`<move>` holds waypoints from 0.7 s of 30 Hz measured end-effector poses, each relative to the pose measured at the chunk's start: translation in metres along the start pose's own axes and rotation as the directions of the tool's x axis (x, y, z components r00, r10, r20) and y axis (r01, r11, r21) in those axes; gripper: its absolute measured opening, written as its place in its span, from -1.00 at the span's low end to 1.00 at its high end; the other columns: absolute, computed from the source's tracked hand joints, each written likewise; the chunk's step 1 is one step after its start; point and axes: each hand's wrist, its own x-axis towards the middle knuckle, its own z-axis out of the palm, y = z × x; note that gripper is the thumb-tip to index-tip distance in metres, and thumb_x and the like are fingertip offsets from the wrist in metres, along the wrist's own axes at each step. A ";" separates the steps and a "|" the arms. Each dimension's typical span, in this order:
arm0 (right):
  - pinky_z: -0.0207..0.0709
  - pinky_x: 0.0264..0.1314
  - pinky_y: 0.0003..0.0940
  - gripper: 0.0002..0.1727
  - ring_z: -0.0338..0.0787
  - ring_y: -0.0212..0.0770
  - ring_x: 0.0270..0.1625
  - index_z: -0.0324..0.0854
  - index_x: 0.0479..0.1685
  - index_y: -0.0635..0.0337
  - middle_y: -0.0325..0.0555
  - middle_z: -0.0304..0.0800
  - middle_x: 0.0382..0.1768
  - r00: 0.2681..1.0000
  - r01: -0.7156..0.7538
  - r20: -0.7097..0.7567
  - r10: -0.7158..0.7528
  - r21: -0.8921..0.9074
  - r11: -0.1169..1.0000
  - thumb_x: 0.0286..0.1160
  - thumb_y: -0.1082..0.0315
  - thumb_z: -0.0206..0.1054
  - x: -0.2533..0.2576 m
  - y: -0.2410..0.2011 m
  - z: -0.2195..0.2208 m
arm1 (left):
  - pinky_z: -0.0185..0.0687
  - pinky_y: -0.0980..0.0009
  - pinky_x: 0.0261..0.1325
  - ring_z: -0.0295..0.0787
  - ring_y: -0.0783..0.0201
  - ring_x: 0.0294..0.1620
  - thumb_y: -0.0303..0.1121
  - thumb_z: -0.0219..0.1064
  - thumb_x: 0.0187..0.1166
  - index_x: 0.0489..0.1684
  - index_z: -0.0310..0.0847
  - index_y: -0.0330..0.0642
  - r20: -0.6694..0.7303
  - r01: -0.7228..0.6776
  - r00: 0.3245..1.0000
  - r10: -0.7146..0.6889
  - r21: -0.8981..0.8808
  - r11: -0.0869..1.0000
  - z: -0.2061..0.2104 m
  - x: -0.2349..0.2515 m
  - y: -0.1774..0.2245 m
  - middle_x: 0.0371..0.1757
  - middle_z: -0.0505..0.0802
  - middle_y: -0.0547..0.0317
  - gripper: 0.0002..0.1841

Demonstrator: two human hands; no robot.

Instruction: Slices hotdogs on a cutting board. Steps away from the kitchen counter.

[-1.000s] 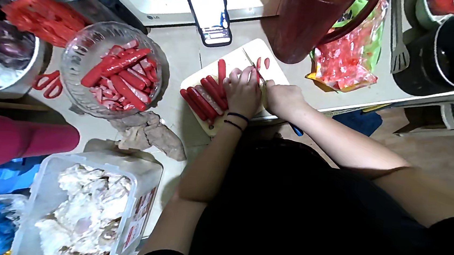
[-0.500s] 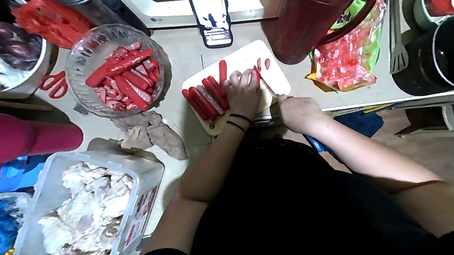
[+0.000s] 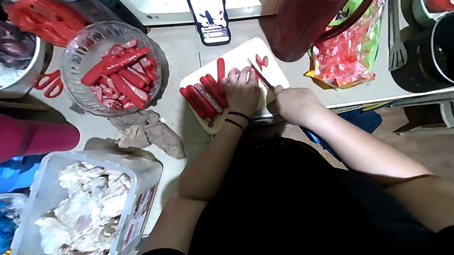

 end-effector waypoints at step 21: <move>0.61 -0.02 0.27 -0.74 0.82 0.29 0.08 0.48 0.24 0.26 0.22 0.76 -0.08 0.995 -0.001 0.100 0.002 -0.010 1.000 0.79 0.30 0.11 -0.027 0.016 -0.010 | 0.32 -0.21 0.34 0.67 -0.09 0.39 -0.27 0.20 0.71 0.16 0.88 0.05 -0.158 0.001 0.987 -0.009 -0.048 0.999 0.006 -0.012 -0.001 0.32 0.88 0.30 -0.70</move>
